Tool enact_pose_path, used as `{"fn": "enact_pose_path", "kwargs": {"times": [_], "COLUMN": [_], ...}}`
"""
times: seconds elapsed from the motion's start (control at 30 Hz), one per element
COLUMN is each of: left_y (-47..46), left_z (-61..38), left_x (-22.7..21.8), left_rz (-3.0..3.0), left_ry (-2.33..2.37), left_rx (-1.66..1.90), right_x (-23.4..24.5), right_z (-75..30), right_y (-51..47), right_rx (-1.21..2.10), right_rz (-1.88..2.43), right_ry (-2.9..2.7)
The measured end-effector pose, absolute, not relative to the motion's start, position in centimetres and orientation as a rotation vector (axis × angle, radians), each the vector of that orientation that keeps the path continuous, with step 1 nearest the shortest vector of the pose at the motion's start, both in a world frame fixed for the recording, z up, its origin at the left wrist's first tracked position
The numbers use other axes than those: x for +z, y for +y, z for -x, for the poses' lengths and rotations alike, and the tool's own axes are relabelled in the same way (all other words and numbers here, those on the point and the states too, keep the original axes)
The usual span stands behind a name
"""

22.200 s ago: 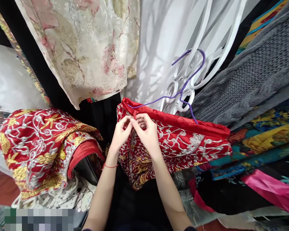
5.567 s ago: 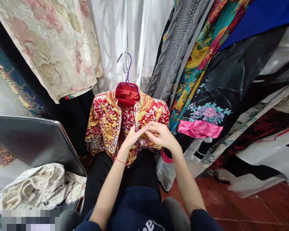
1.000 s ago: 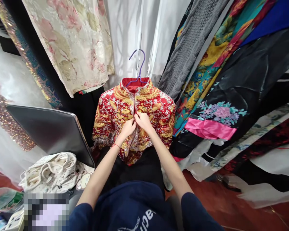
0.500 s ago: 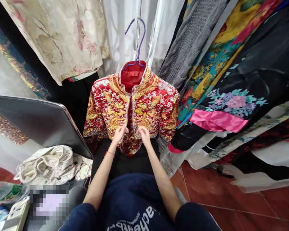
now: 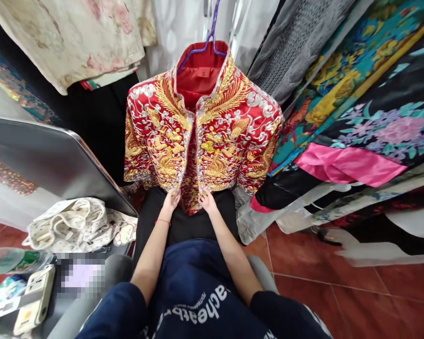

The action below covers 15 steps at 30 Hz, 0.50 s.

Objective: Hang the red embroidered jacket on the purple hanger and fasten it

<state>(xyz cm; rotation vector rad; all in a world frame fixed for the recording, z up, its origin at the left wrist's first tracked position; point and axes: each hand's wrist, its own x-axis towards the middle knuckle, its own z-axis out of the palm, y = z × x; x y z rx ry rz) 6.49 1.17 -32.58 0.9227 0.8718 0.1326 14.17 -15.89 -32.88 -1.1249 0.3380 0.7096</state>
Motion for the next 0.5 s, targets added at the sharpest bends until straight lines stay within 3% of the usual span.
{"fn": "enact_pose_path", "kwargs": {"times": [0.5], "left_y": [-1.7], "left_z": [-3.5], "left_x": [-30.0], "left_rz": [-0.708], "left_ry": [0.579], "left_rx": [0.012], "right_x": [-32.9], "right_z": [-10.3], "right_y": [-17.9], "right_rx": [0.865], "right_rz": [1.029], "right_ry": [0.2]}}
